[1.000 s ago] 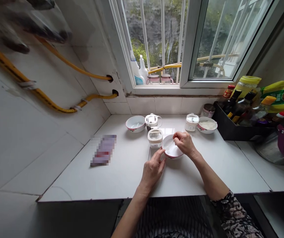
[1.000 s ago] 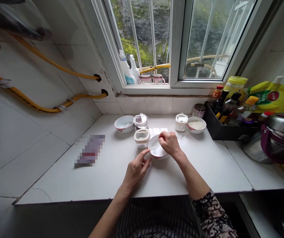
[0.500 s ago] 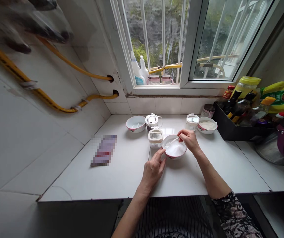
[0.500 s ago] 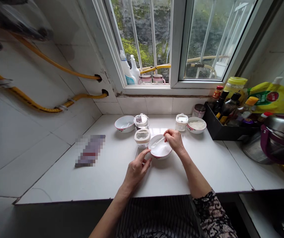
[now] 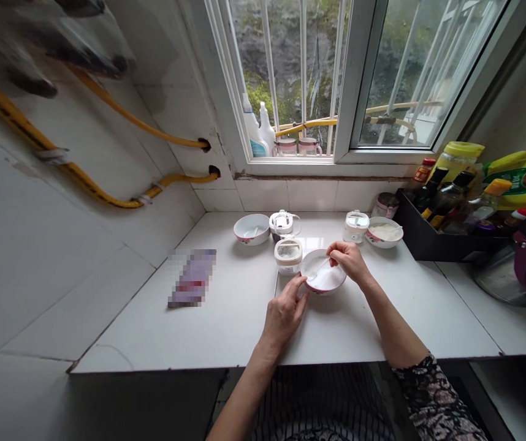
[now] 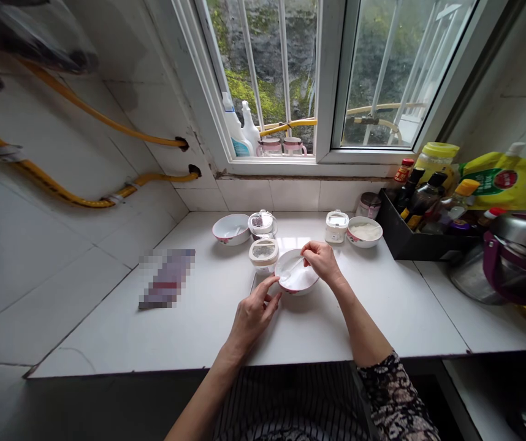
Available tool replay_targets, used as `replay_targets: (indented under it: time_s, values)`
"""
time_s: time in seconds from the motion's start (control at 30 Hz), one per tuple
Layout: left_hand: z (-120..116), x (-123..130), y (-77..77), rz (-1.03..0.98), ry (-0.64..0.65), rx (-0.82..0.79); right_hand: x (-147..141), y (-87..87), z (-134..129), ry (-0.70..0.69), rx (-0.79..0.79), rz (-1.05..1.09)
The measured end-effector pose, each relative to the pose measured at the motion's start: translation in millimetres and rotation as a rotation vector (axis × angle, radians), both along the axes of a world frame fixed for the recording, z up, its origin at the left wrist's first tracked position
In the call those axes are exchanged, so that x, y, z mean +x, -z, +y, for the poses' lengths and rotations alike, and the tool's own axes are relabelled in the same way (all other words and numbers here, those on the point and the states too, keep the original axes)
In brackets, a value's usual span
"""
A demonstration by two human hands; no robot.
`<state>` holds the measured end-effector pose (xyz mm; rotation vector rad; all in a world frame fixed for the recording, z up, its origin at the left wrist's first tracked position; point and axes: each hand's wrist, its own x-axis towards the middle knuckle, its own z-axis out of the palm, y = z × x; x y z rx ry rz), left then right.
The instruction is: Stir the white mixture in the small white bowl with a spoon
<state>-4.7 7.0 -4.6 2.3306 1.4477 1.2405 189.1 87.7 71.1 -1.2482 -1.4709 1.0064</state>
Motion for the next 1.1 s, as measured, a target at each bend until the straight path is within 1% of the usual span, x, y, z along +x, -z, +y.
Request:
replay_targets:
  time_s: [0.13,0.37,0.5,0.6,0.67,0.73,0.83,0.9,0.93,1.0,1.1]
  values:
    - [0.4,-0.2,0.2,0.003,-0.003,0.010,3.3,-0.3,3.9,0.016,-0.052,0.112]
    - [1.2,1.2,0.9,-0.011,0.004,0.022,7.4,-0.6,7.9,0.085,-0.095,0.227]
    - [2.4,1.6,2.6,-0.020,0.007,0.042,3.2,-0.6,10.4,0.119,-0.060,0.292]
    - [3.3,1.9,3.8,-0.024,0.011,0.046,-8.6,-0.6,8.3,0.151,0.045,0.288]
    - [3.5,2.2,4.2,-0.023,0.011,0.050,-18.8,-0.1,3.9,0.178,0.183,0.209]
    - [3.4,2.4,4.3,-0.018,0.006,0.052,-28.0,0.8,-1.6,0.182,0.396,0.017]
    - [2.9,2.4,4.0,-0.009,0.000,0.051,-35.8,2.1,-8.4,0.072,0.730,-0.383]
    - [2.6,2.2,3.7,-0.009,0.003,0.052,-36.2,1.9,-10.5,0.005,0.855,-0.542]
    - [2.5,2.2,3.5,-0.011,0.005,0.053,-35.0,1.2,-11.0,0.008,0.876,-0.564]
    - [2.2,2.1,3.0,-0.015,0.006,0.049,-30.1,-1.1,-11.1,0.089,0.853,-0.520]
    - [1.7,1.7,2.3,-0.018,0.005,0.032,-17.8,-4.3,-10.1,0.242,0.719,-0.395]
